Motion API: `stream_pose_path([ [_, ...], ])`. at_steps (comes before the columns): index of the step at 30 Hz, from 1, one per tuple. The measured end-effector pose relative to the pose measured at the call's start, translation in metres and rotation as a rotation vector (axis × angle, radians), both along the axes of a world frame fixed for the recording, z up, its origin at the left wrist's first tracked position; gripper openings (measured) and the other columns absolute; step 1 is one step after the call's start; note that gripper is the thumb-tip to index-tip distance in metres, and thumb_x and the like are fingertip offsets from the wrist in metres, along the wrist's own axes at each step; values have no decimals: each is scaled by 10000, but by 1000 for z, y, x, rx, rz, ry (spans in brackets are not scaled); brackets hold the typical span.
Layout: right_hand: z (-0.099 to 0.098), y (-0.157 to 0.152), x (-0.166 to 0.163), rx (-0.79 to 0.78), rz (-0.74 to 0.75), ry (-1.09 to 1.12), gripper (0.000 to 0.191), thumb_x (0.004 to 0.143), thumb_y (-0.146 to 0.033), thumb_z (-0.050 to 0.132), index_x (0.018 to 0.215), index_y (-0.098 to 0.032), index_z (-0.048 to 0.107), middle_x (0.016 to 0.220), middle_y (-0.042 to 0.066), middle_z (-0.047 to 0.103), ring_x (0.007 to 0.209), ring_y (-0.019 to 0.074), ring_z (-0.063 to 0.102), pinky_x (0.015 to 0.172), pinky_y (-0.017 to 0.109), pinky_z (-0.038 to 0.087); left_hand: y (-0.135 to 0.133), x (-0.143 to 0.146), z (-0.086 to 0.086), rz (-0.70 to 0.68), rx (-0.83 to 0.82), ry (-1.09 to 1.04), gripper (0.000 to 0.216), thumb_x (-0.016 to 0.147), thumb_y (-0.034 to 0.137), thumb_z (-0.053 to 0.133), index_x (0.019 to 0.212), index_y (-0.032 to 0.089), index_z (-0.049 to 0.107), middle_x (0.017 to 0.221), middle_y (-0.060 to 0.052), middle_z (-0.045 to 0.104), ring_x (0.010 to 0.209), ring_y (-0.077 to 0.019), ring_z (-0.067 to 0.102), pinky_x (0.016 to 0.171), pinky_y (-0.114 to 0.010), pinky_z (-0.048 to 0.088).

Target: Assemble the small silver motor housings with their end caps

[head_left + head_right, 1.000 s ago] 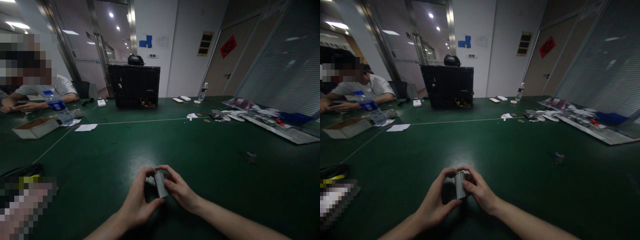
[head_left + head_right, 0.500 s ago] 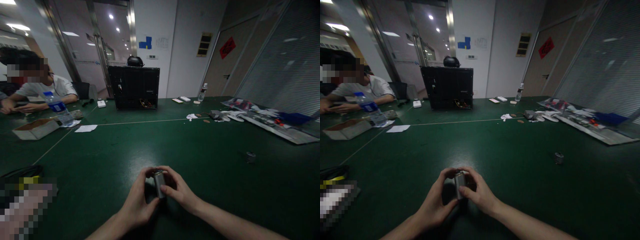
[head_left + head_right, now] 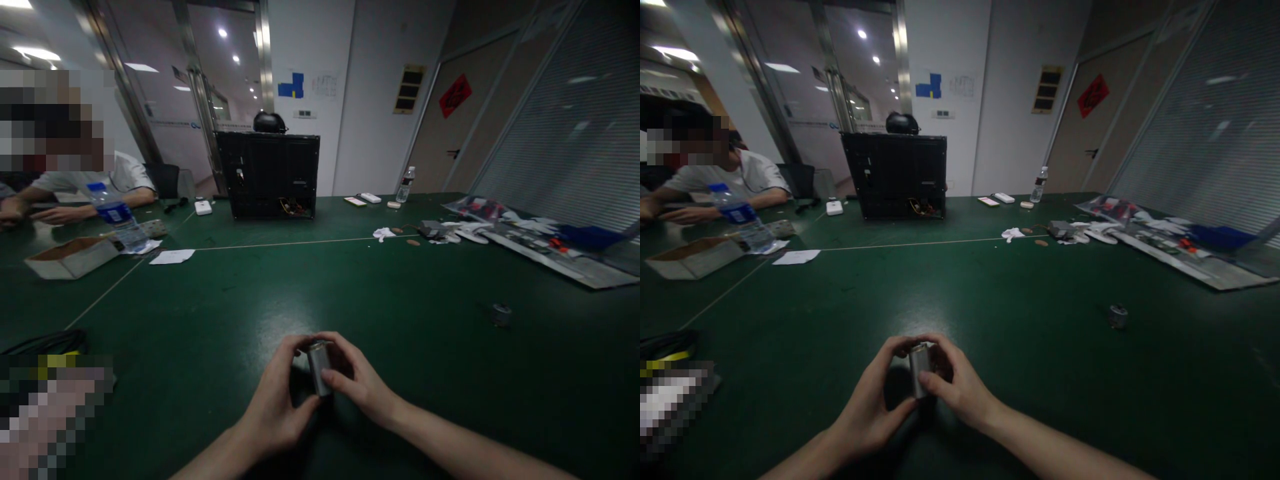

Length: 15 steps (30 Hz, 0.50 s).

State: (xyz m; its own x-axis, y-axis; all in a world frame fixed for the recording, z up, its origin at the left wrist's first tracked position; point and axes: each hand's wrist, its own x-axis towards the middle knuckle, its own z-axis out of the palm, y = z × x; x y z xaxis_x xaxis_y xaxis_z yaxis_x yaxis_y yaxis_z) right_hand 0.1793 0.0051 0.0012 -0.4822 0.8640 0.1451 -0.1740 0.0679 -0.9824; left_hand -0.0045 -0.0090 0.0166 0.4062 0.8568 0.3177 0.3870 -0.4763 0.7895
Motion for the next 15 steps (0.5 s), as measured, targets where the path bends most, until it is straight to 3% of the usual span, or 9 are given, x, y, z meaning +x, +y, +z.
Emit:
stream_pose_path([
  [10,-7,0,1,-30,-15,-7,475,807,-413,655,1196,-233,451,964,42,587,912,200,570,753,308,438,1,1,-7,30,-4,-4,583,707,77,636,1220,220,399,1166,-97,563,1070,-283,549,934,-447,444],
  [15,-8,0,1,-18,-20,5,457,817,-395,654,1199,-244,455,977,38,597,926,197,577,773,309,438,1,2,-5,29,-17,-11,566,700,73,637,1201,213,416,1139,-87,578,1047,-274,563,915,-424,458],
])
